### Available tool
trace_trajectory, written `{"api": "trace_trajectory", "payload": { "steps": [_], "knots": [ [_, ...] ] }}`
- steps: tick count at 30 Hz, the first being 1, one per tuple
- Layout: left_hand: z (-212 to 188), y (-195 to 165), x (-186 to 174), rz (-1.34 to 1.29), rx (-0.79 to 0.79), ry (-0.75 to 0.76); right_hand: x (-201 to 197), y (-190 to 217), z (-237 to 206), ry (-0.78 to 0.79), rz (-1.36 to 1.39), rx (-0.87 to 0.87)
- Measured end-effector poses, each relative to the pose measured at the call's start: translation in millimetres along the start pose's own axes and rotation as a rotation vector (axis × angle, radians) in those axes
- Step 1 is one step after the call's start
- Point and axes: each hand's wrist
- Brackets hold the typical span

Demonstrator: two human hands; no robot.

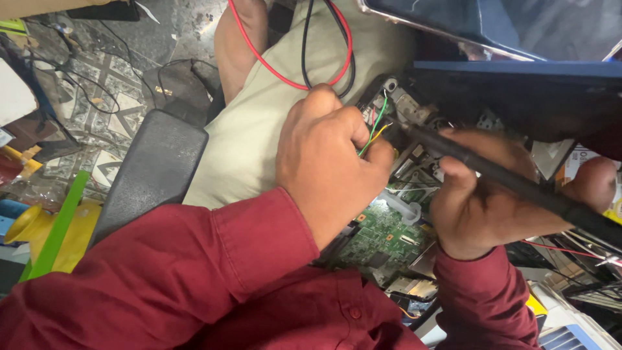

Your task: The person works on a disassembled laptop, handling wires and components on the motherboard. They use a syringe-like tool to apply a substance to the board and a soldering iron to work on connections. The person repeatedly opens and closes the laptop lid during the process.

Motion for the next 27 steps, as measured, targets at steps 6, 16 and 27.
{"api": "trace_trajectory", "payload": {
  "steps": [6,16,27],
  "knots": [
    [0.2,0.4,-0.5,-0.003,0.002,0.000,1.1,-3.0,3.9,0.026,-0.049,-0.038],
    [0.6,0.5,0.9,0.003,-0.007,-0.008,2.9,-8.0,4.4,0.021,-0.071,-0.063],
    [0.9,0.1,-0.3,-0.005,-0.005,0.006,1.7,-9.0,4.8,0.032,-0.064,-0.066]
  ]
}}
Point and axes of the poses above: each hand's wrist, its own z-axis towards the middle knuckle, its own x-axis out of the palm, y = z × x, and after that the axes turned 12 degrees about -x, right-handed
